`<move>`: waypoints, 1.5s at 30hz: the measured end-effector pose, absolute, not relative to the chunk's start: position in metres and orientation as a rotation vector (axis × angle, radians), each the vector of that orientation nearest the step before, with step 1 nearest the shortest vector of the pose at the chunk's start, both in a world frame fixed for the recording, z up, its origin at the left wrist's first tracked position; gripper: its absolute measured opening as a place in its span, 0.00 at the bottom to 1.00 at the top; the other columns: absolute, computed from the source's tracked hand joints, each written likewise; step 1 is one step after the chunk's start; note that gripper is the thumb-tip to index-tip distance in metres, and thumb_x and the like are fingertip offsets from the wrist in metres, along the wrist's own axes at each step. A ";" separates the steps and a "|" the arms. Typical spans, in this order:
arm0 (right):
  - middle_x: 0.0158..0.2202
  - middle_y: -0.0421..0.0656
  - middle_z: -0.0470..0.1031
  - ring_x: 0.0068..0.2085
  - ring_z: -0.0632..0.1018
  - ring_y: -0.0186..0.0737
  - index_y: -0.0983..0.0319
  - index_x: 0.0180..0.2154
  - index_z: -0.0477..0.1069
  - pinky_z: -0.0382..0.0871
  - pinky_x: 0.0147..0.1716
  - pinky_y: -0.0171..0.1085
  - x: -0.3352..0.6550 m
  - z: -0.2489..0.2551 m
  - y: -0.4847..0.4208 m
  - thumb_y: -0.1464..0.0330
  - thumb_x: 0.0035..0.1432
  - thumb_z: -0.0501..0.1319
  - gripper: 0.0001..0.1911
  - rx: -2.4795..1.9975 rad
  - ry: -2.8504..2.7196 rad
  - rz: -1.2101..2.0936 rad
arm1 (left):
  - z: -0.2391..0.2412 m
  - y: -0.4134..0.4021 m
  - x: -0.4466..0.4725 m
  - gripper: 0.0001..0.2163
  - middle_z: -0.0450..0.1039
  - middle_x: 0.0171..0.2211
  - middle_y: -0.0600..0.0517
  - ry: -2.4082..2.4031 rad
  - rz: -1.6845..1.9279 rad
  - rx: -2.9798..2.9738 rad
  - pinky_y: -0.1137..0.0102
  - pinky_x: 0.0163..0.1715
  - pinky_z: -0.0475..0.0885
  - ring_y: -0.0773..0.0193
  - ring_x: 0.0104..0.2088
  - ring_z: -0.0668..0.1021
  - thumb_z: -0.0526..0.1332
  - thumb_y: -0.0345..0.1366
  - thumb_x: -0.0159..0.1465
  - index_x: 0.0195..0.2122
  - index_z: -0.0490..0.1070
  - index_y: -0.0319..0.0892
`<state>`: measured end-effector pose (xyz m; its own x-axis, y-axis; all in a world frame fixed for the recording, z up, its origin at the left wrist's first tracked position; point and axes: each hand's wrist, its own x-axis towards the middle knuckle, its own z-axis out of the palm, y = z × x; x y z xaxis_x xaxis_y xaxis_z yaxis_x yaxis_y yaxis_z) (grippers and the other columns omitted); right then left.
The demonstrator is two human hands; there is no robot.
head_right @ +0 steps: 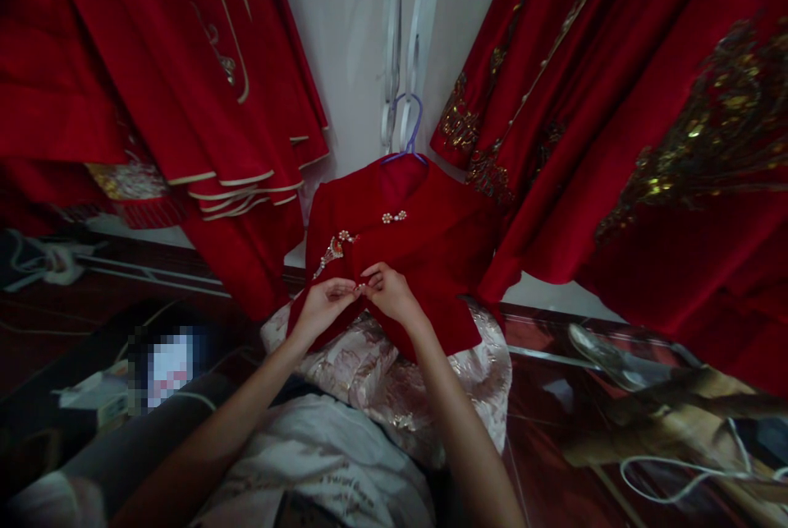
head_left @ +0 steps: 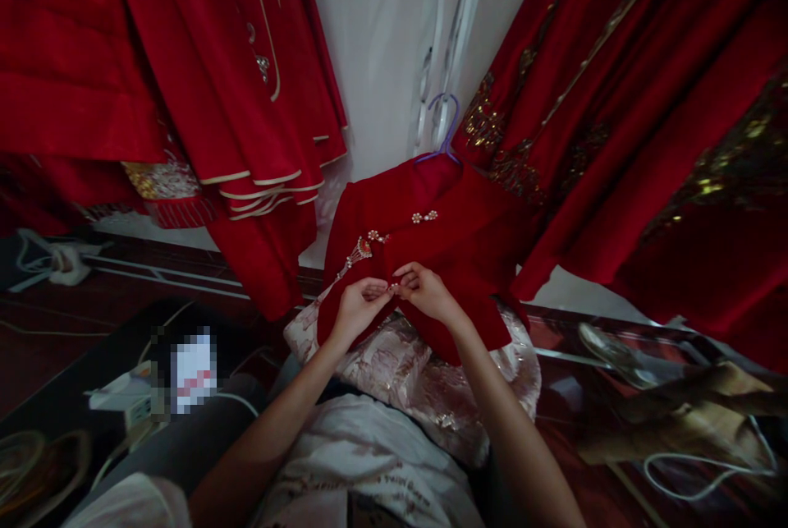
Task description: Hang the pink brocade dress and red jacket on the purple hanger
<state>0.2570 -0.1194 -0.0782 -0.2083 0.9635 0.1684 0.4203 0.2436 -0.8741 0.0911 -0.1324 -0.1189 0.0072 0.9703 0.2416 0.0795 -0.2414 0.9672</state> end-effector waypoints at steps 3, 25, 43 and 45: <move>0.29 0.39 0.72 0.30 0.74 0.31 0.63 0.39 0.71 0.69 0.32 0.32 0.256 -0.077 -0.120 0.71 0.50 0.64 0.11 -1.281 -1.774 0.886 | -0.119 -0.131 0.090 0.08 0.80 0.33 0.47 1.150 1.352 1.477 0.67 0.39 0.75 0.63 0.33 0.80 0.67 0.35 0.53 0.33 0.77 0.38; 0.34 0.44 0.74 0.32 0.78 0.34 0.62 0.40 0.67 0.76 0.28 0.32 0.310 -0.033 -0.133 0.67 0.59 0.59 0.07 -1.409 -1.679 1.161 | -0.098 -0.135 0.062 0.06 0.76 0.35 0.51 1.363 1.491 1.641 0.74 0.33 0.72 0.68 0.33 0.77 0.59 0.32 0.60 0.37 0.72 0.41; 0.35 0.45 0.77 0.30 0.76 0.33 0.63 0.45 0.69 0.72 0.27 0.32 0.296 -0.049 -0.134 0.65 0.58 0.60 0.13 -1.340 -2.060 1.269 | -0.084 -0.156 0.092 0.04 0.73 0.36 0.50 1.631 0.920 2.333 0.64 0.41 0.69 0.61 0.37 0.76 0.60 0.32 0.61 0.37 0.72 0.43; 0.34 0.45 0.77 0.28 0.76 0.32 0.63 0.44 0.68 0.71 0.25 0.32 0.290 -0.053 -0.132 0.66 0.58 0.60 0.12 -1.343 -2.036 1.182 | -0.086 -0.154 0.091 0.04 0.73 0.36 0.50 1.596 0.932 2.328 0.65 0.40 0.69 0.61 0.37 0.76 0.61 0.32 0.60 0.36 0.72 0.43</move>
